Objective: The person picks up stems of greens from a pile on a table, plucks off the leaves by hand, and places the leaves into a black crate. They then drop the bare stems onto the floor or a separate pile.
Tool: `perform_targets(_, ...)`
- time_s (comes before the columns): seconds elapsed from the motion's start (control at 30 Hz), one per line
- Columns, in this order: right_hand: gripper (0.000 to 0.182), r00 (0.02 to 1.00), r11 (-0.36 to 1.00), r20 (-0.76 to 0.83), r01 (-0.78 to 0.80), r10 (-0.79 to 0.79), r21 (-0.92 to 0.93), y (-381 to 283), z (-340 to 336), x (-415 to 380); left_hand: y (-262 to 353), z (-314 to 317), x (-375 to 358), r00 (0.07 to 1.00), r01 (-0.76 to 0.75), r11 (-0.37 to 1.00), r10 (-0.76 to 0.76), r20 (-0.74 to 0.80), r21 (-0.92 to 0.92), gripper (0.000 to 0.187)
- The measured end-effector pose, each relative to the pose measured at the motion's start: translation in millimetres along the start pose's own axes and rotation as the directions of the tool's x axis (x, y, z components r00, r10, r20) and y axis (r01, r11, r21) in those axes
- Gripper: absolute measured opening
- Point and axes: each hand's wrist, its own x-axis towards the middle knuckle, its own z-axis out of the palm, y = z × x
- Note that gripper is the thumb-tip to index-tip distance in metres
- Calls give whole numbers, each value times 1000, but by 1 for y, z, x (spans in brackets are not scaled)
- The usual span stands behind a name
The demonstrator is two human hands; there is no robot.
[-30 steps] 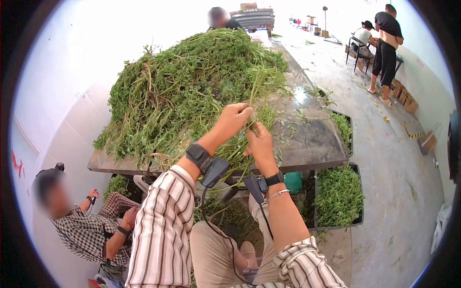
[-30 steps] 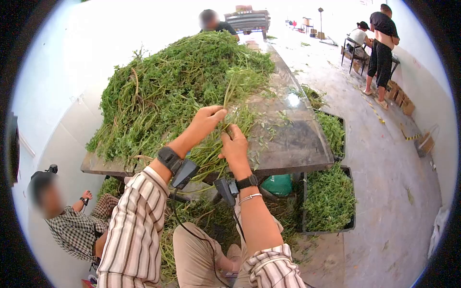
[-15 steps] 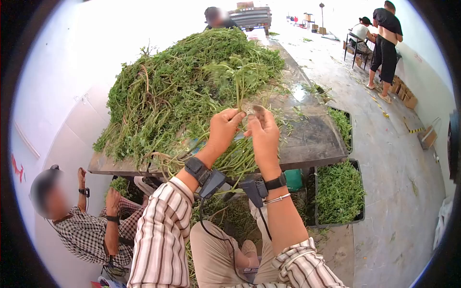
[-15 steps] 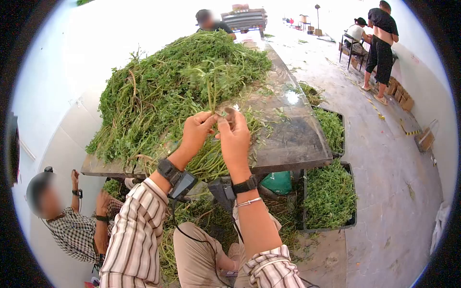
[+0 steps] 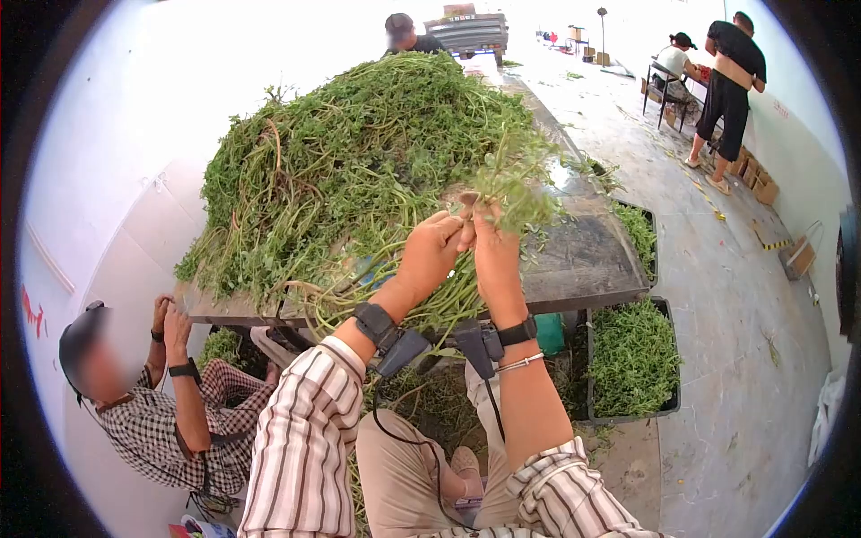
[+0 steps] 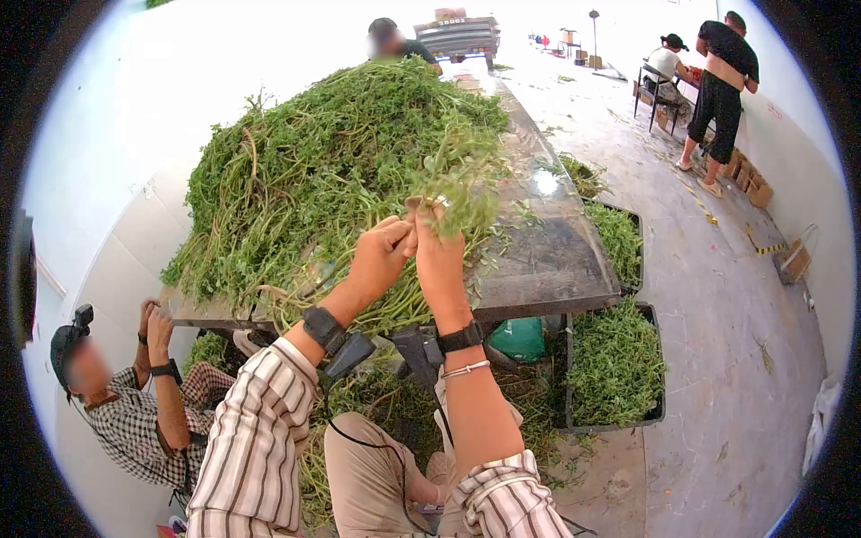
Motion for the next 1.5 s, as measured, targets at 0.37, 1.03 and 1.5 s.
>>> perform_targets(0.37,33,998,995,-33,48,-51,-90,5,-1,-6,46,-61,17,981,-43,985,73,-178,164,27)
perform_targets(1.03,39,997,992,77,-2,12,-123,4,1,-11,14,-83,11,988,-49,938,96,-123,343,12)
perform_targets(1.5,42,992,901,40,125,-119,-416,18,0,-13,-11,-102,20,783,301,839,-489,-384,-454,18)
